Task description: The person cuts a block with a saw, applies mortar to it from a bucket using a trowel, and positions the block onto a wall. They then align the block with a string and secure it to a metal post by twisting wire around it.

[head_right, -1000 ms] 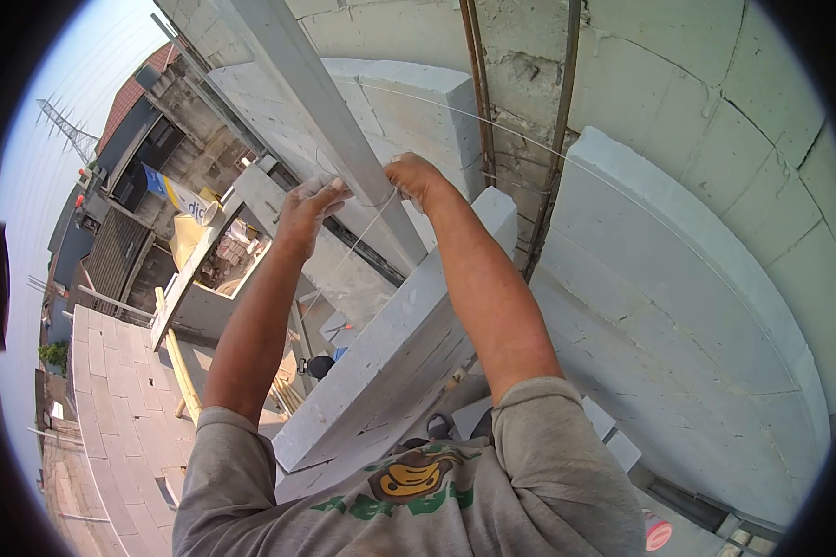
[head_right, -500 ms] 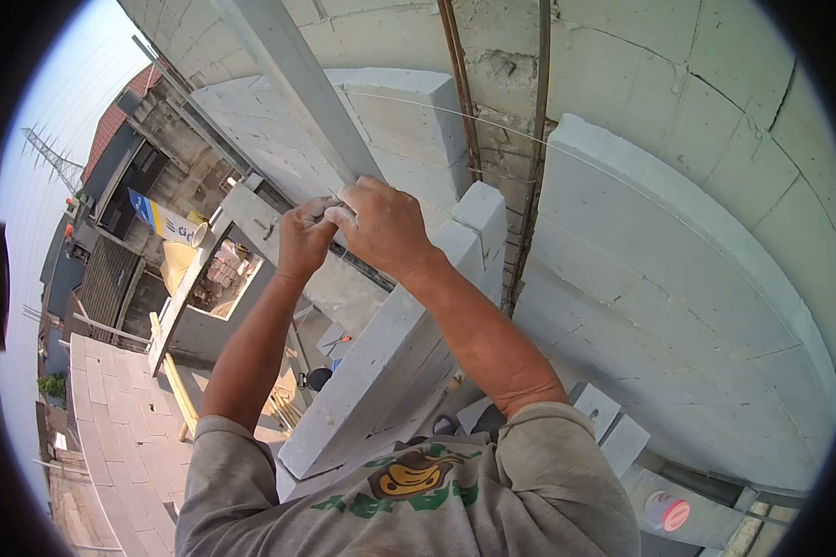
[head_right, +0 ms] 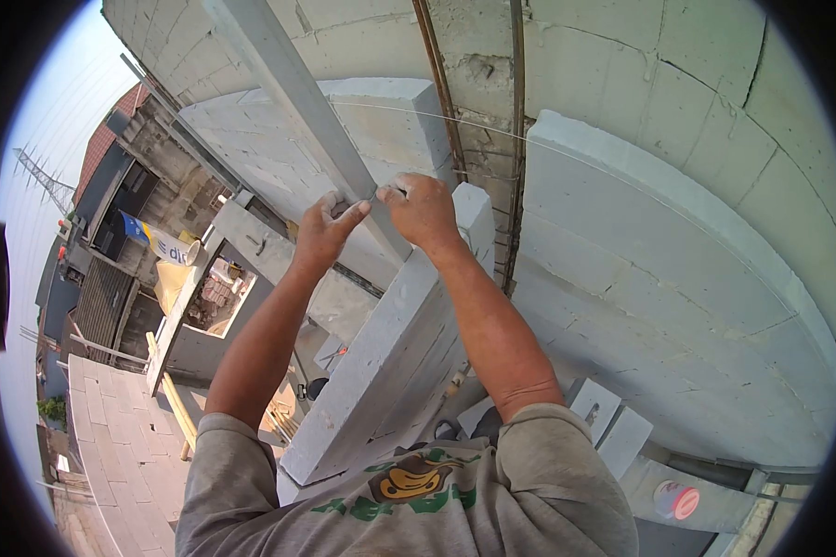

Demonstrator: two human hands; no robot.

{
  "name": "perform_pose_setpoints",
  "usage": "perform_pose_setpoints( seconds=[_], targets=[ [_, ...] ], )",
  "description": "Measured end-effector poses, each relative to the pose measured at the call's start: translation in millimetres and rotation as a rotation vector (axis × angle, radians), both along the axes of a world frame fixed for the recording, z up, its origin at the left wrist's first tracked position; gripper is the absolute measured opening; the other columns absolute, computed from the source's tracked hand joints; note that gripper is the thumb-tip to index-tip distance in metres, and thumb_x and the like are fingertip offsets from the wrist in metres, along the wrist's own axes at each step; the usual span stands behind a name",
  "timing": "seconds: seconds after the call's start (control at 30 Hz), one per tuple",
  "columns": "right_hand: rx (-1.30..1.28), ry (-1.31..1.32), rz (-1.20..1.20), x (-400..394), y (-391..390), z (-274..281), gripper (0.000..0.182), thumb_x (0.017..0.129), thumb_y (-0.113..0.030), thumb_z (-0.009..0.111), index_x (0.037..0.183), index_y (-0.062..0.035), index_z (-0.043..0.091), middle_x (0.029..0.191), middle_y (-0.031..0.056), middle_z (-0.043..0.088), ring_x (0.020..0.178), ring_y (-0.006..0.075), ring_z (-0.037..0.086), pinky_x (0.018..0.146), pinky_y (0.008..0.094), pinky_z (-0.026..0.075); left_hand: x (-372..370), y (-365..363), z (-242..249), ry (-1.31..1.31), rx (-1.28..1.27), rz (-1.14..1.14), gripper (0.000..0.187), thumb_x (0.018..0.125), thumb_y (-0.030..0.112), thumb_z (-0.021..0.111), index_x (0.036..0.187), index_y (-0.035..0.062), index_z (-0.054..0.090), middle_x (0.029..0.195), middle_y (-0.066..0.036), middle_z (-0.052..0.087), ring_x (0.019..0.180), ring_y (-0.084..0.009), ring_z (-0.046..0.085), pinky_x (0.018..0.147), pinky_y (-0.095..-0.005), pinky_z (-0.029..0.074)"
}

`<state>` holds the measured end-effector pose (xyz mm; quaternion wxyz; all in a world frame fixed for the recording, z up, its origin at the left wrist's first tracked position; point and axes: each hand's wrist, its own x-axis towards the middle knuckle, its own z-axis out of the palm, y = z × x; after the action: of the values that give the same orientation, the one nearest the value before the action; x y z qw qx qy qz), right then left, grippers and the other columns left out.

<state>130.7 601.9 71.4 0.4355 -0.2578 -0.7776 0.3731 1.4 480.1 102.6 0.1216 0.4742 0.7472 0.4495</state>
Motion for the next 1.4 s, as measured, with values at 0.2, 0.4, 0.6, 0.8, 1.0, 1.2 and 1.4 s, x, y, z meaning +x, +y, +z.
perform_pose_setpoints(
  seconds=[0.2, 0.4, 0.6, 0.8, 1.0, 1.2, 1.4],
  targets=[
    [-0.228, -0.086, 0.085, -8.8, 16.4, 3.7, 0.025, 0.08, -0.027, 0.072, 0.087, -0.0024, 0.072, 0.084, 0.0196, 0.068, 0.079, 0.0363, 0.066, 0.076, 0.0406, 0.05, 3.3, 5.9, 6.1, 0.263, -0.16, 0.076, 0.055, 0.083, 0.046, 0.072, 0.102, -0.0055, 0.068, 0.081, -0.018, 0.07, 0.077, -0.0253, 0.067, 0.072, -0.0369, 0.05],
    [-0.294, 0.101, 0.154, -16.9, 33.3, -18.6, 0.027, 0.073, -0.024, 0.08, 0.088, -0.0029, 0.073, 0.08, 0.0109, 0.069, 0.074, 0.0209, 0.063, 0.071, 0.0329, 0.05, 7.0, 7.9, 15.2, 0.26, -0.171, 0.111, 0.051, 0.081, 0.045, 0.072, 0.098, -0.0025, 0.071, 0.079, -0.019, 0.07, 0.074, -0.0263, 0.069, 0.071, -0.0371, 0.051],
    [-0.694, 0.242, 0.527, -35.9, 55.3, -38.7, 0.032, 0.073, -0.024, 0.083, 0.096, -0.0038, 0.073, 0.089, 0.0054, 0.07, 0.082, 0.0158, 0.061, 0.076, 0.0286, 0.049, 6.8, 9.0, 13.1, 0.283, -0.178, 0.143, 0.047, 0.08, 0.043, 0.072, 0.098, -0.0005, 0.073, 0.077, -0.018, 0.071, 0.073, -0.0271, 0.069, 0.071, -0.037, 0.051],
    [-0.851, 0.283, 0.881, -52.3, 77.0, -51.7, 0.049, 0.077, -0.026, 0.081, 0.115, 0.0019, 0.067, 0.102, 0.007, 0.07, 0.094, 0.0164, 0.061, 0.086, 0.0289, 0.047, 7.6, 12.0, 11.6, 0.292, -0.154, 0.164, 0.045, 0.077, 0.043, 0.074, 0.095, 0.0017, 0.073, 0.074, -0.018, 0.069, 0.07, -0.0301, 0.069, 0.067, -0.0384, 0.052],
    [-0.94, 0.257, 1.082, -57.4, 79.4, -50.7, 0.051, 0.083, -0.024, 0.076, 0.123, 0.0036, 0.062, 0.108, 0.0081, 0.068, 0.096, 0.0153, 0.06, 0.093, 0.0291, 0.043, 8.5, 16.6, 7.1, 0.39, -0.18, 0.25, 0.042, 0.076, 0.041, 0.073, 0.093, 0.0019, 0.073, 0.074, -0.019, 0.069, 0.071, -0.0319, 0.069, 0.068, -0.0395, 0.052],
    [-0.913, 0.247, 1.214, -65.0, 83.2, -51.5, 0.049, 0.086, -0.023, 0.073, 0.125, 0.0036, 0.06, 0.106, 0.0064, 0.068, 0.094, 0.0137, 0.058, 0.091, 0.0291, 0.042, 14.9, 18.6, 7.5, 0.398, -0.23, 0.29, 0.041, 0.077, 0.038, 0.071, 0.097, 0.0024, 0.072, 0.08, -0.016, 0.072, 0.076, -0.0303, 0.07, 0.072, -0.0379, 0.052],
    [-1.029, 0.228, 1.233, -72.6, 85.6, -61.6, 0.053, 0.085, -0.025, 0.074, 0.128, 0.0021, 0.059, 0.101, 0.0058, 0.067, 0.092, 0.0139, 0.059, 0.091, 0.0288, 0.043, 23.8, 20.6, 15.9, 0.323, -0.274, 0.32, 0.045, 0.078, 0.04, 0.071, 0.102, 0.0018, 0.071, 0.086, -0.017, 0.072, 0.082, -0.0284, 0.07, 0.077, -0.0378, 0.052]
  ],
)
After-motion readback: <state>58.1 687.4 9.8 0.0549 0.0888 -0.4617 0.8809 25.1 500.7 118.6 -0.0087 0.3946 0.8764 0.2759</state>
